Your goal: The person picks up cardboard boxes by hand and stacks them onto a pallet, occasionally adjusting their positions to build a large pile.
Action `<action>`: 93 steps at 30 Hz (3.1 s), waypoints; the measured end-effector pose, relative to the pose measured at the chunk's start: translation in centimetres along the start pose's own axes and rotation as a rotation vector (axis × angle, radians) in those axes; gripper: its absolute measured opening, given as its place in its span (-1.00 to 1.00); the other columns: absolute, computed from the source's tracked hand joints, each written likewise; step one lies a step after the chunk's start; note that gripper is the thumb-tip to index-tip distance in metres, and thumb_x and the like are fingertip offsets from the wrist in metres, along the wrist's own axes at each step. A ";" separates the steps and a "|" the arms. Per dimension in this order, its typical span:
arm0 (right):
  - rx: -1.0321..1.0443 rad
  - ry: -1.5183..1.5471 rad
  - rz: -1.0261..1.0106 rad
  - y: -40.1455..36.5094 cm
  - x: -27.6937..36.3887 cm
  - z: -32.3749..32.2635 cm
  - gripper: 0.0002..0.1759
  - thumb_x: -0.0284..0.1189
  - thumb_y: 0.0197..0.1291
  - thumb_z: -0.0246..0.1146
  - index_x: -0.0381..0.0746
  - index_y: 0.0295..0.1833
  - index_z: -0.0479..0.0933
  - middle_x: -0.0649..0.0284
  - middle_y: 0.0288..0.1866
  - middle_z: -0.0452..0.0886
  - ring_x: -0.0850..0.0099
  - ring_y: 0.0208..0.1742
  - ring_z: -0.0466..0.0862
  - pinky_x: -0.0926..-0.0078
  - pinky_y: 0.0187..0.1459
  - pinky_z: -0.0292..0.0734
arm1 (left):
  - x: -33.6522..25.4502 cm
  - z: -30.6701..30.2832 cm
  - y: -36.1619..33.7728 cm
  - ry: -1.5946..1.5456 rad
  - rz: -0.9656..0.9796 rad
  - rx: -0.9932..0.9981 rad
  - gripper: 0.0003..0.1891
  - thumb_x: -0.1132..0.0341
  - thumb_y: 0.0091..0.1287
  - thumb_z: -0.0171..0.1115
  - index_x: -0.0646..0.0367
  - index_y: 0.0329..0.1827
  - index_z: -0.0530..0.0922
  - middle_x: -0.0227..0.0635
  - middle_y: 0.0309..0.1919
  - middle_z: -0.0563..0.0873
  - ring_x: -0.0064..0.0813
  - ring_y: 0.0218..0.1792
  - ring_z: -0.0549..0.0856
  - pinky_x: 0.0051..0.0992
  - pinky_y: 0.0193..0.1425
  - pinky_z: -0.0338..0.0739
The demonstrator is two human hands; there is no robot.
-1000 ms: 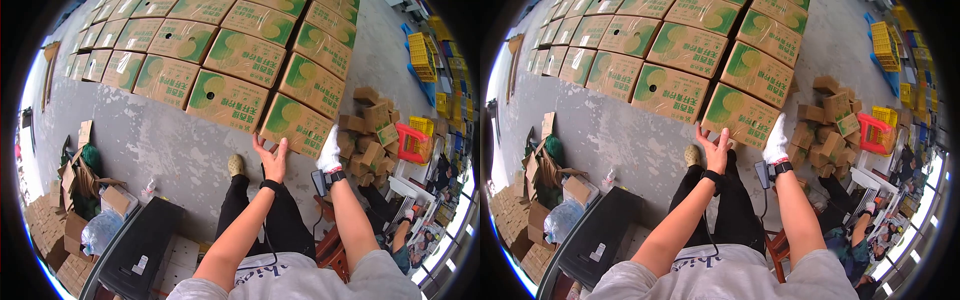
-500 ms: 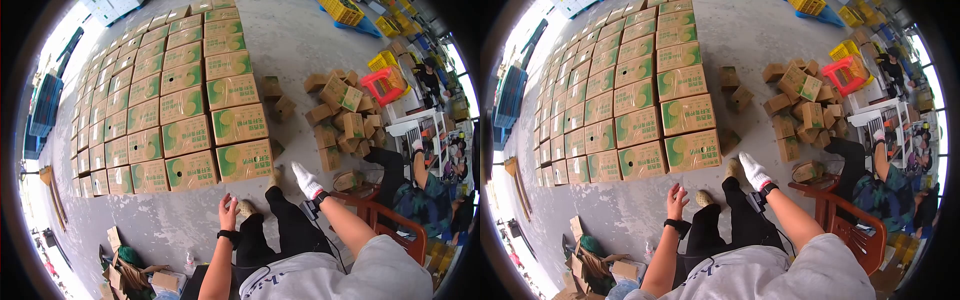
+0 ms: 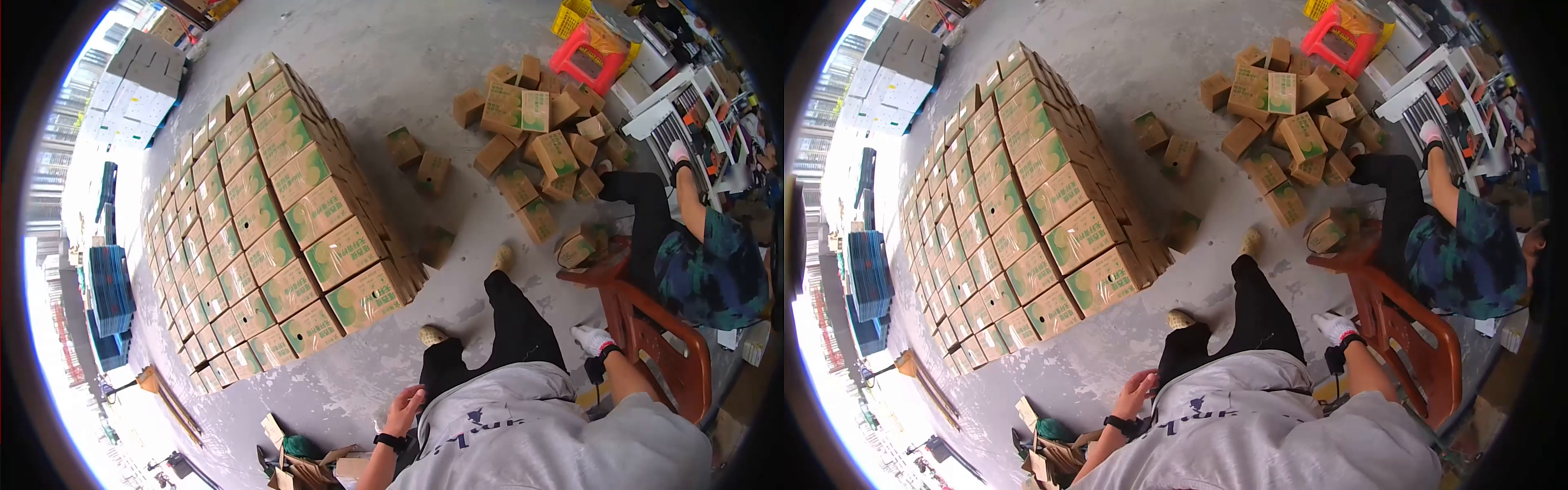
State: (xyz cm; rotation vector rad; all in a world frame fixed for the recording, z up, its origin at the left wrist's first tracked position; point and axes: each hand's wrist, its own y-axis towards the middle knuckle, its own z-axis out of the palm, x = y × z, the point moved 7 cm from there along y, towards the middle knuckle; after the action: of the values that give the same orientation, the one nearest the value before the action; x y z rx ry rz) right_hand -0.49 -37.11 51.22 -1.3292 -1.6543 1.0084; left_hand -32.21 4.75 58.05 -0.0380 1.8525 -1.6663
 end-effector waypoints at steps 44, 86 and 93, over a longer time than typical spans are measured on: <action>0.586 1.239 -0.358 16.8 6.6 -31.4 -0.63 -0.05 0.47 0.07 0.03 0.23 0.46 0.39 -0.27 0.51 0.55 -0.47 0.44 0.52 -0.51 0.38 | -37.4 10.5 8.0 0.496 0.621 -0.252 -0.42 -0.13 0.36 0.20 0.22 0.16 0.56 -0.08 -0.08 0.72 -0.12 -0.02 0.70 -0.28 0.11 0.56; -0.116 0.379 0.319 48.1 -6.4 -45.9 0.21 0.39 -0.09 0.27 -0.32 0.48 0.25 -0.16 0.39 0.43 -0.01 0.36 0.49 0.18 0.35 0.36 | -57.3 47.0 65.0 0.970 0.482 0.132 0.19 -0.28 -0.01 0.47 0.16 0.56 0.02 0.18 0.13 0.58 0.05 0.21 0.58 -0.18 0.30 0.47; -0.189 0.728 0.153 55.6 -9.5 -40.4 0.10 0.25 -0.17 0.47 -0.33 0.34 0.40 -0.06 0.21 0.60 0.12 0.20 0.62 0.32 0.22 0.47 | -57.2 58.0 74.3 0.940 0.549 -0.186 0.62 -0.43 -0.34 0.56 0.03 0.59 -0.46 0.27 0.32 0.19 0.11 0.36 0.34 -0.07 0.41 0.35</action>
State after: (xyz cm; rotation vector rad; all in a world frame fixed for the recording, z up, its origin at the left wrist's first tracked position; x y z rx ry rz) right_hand 58.69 -34.11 15.16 -1.7055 -1.1143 0.3624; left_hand 68.98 -7.65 16.09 1.2447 2.3424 -1.1691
